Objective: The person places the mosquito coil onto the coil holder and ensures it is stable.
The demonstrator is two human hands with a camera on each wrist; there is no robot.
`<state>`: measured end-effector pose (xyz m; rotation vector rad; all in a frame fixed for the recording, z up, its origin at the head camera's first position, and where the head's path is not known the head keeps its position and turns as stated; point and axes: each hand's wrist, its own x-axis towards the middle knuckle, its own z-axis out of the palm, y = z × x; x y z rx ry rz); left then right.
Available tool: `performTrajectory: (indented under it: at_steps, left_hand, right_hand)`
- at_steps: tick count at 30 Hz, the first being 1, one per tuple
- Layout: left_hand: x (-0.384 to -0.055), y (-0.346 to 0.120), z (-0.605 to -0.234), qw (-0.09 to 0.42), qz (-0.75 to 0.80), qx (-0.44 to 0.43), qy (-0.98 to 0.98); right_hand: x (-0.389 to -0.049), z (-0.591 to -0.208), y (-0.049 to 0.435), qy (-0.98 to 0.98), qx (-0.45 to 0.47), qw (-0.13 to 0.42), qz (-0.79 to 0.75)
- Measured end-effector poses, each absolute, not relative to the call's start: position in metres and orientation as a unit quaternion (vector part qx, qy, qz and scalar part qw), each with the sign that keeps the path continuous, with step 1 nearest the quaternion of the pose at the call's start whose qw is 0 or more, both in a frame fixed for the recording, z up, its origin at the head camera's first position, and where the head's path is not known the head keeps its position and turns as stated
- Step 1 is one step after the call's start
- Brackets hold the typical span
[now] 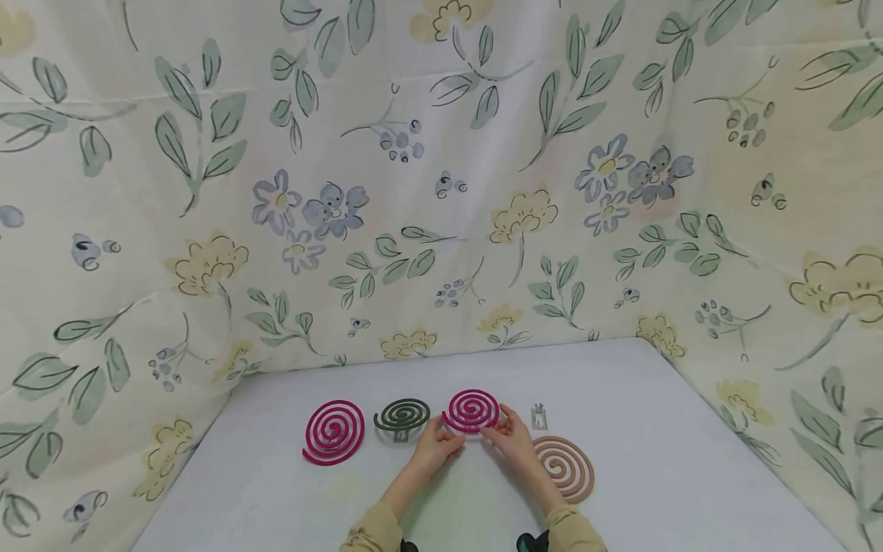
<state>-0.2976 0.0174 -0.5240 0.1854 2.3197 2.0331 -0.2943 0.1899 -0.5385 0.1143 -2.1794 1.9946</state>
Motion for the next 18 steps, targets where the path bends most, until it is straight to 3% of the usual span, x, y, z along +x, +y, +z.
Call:
performTrajectory:
  at_steps: [4,18]
  left_hand:
    - [-0.298,0.017,-0.523,0.031,0.654,0.061,0.754]
    - [-0.287,0.014,-0.513,0.06,0.605,0.067,0.791]
  right_hand:
    - [-0.295,-0.53,0.186,-0.746,-0.035,0.052,0.663]
    - [-0.291,-0.524,0.186,-0.752,-0.042,0.041,0.657]
